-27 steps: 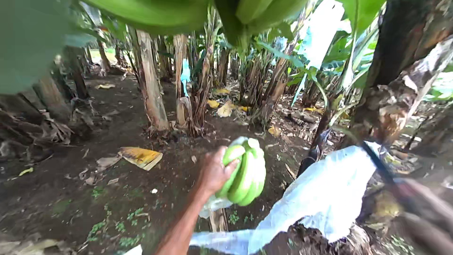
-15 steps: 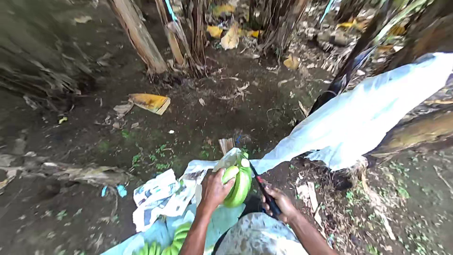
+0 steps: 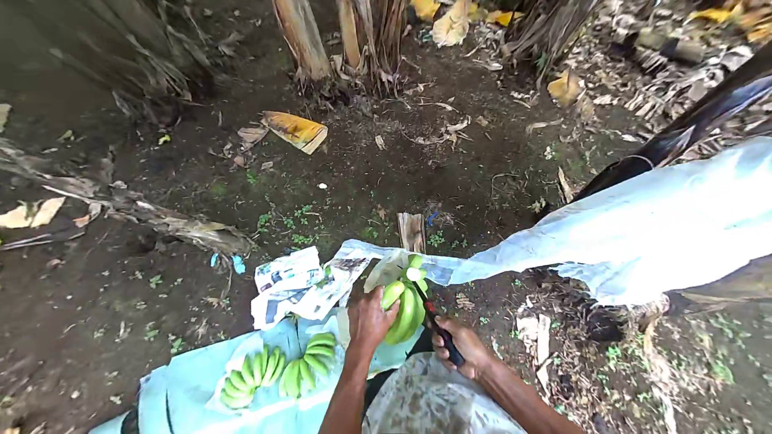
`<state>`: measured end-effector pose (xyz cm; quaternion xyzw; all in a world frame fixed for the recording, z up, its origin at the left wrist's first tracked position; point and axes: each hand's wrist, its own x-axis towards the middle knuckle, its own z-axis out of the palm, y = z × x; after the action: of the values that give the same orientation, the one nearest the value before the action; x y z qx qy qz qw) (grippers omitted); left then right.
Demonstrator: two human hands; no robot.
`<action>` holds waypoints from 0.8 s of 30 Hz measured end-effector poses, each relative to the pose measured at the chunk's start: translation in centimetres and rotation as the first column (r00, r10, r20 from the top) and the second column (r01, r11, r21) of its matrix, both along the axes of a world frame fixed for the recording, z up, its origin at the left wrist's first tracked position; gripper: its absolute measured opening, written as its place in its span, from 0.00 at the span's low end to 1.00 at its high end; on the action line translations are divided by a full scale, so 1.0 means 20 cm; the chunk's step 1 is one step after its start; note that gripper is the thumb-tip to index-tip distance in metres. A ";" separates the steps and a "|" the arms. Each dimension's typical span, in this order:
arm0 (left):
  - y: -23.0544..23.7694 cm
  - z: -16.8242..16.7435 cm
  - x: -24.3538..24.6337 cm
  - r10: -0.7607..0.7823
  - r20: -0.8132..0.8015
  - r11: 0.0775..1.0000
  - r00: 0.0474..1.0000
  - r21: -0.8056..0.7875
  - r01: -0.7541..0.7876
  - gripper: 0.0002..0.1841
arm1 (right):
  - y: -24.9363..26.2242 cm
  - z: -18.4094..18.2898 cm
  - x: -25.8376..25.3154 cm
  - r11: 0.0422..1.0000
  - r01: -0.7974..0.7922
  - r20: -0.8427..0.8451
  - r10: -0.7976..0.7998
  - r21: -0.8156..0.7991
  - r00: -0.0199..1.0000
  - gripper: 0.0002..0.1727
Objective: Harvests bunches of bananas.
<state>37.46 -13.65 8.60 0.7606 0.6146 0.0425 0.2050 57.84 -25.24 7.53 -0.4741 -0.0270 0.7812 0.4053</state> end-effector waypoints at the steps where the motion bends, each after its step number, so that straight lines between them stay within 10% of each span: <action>1: -0.01 -0.03 0.00 0.009 -0.004 1.000 1.000 -0.028 -0.009 0.29 | 0.01 0.00 -0.01 1.000 -0.004 0.018 0.004 -0.020 1.000 0.21; 9: 0.06 -0.15 0.10 0.020 0.061 0.997 0.998 -0.082 -0.015 0.29 | 0.08 0.18 0.00 0.992 0.090 0.069 -0.084 -0.092 0.994 0.22; 14: 0.04 -0.30 0.11 0.003 0.160 0.991 0.987 -0.130 0.018 0.29 | 0.29 0.52 0.12 0.961 0.200 0.249 -0.245 0.194 0.937 0.24; 24: -0.10 -0.86 -0.45 0.223 0.013 0.896 0.975 -0.396 -0.200 0.25 | 0.22 0.00 0.24 0.995 0.073 0.477 -0.036 -0.061 0.878 0.24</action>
<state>28.39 -15.74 -8.52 0.6314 0.6834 -0.0375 0.3647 62.64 -20.80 7.54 -0.6668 -0.0820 0.6300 0.3895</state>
